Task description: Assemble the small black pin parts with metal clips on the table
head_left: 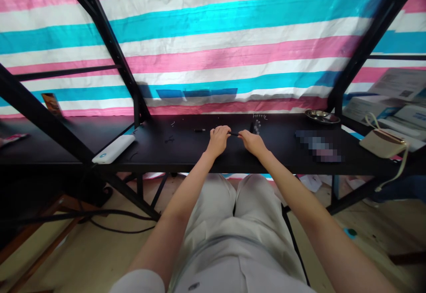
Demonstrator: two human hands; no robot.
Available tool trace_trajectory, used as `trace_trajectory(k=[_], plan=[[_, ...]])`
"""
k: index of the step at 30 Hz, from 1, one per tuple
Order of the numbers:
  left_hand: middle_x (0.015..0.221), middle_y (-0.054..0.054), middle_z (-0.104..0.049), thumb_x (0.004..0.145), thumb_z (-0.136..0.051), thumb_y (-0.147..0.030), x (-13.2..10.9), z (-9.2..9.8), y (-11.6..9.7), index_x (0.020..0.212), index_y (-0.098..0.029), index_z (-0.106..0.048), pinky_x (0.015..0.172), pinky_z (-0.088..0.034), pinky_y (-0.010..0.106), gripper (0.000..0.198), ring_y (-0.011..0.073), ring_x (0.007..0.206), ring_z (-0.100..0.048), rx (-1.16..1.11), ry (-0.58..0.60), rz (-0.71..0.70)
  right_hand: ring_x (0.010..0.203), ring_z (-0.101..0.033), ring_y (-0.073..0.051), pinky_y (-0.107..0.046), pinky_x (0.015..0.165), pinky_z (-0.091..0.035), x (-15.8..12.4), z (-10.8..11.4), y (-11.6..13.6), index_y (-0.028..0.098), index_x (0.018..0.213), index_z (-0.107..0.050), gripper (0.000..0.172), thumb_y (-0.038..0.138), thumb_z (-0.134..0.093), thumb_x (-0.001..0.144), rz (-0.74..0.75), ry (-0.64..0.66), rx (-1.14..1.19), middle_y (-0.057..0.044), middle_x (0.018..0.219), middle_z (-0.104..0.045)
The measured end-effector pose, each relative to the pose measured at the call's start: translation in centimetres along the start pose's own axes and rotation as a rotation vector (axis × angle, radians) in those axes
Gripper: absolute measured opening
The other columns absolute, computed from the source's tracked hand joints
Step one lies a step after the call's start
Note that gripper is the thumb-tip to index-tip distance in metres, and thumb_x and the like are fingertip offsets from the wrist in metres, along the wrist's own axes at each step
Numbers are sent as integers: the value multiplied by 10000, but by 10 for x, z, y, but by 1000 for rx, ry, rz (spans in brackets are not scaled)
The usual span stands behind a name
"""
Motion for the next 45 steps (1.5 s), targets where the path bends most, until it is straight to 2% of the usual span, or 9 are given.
trace_trajectory(k=[11, 17, 31, 38, 45], plan=[[1082, 69, -607, 941, -335, -243, -1, -4, 5, 1016, -200, -509, 885, -319, 342, 195, 186, 1048, -509, -12, 12, 41, 709, -569, -133, -242, 532, -293, 1, -3, 2, 168, 998, -597, 425, 344, -210, 987, 8, 31, -3, -74, 885, -638], [962, 84, -612, 950, -283, -253, 1, -3, 1, 937, -180, -525, 811, -337, 349, 253, 206, 921, -523, 79, 7, 17, 714, -571, -134, -240, 537, -303, 1, -1, 5, 169, 989, -602, 424, 345, -216, 986, 9, 31, 11, -73, 872, -637], [805, 92, -574, 970, -170, -282, 1, 4, -4, 812, -154, -535, 747, -334, 349, 418, 202, 804, -507, 138, -59, -17, 712, -587, -123, -231, 573, -333, 1, 7, 8, 177, 961, -609, 390, 368, -269, 980, 39, -4, 52, -52, 816, -646], [750, 82, -557, 974, -170, -314, 0, 5, 0, 768, -162, -537, 722, -336, 346, 448, 198, 774, -505, 144, -94, 2, 709, -584, -127, -233, 552, -328, -2, 0, 1, 180, 881, -601, 397, 400, -283, 972, 8, 2, 39, -54, 821, -632], [750, 75, -555, 978, -170, -318, 0, 3, 3, 763, -165, -525, 706, -343, 335, 443, 191, 768, -507, 133, -99, 2, 767, -600, -126, -223, 577, -360, -3, -2, 1, 193, 1032, -591, 360, 409, -312, 963, 33, 5, 58, -54, 909, -639]])
Point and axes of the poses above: each hand's wrist, its own x-axis towards the middle knuckle, its own z-axis out of the back of the hand, y = z × x, the point moved 7 cm from there along x, towards the middle knuckle
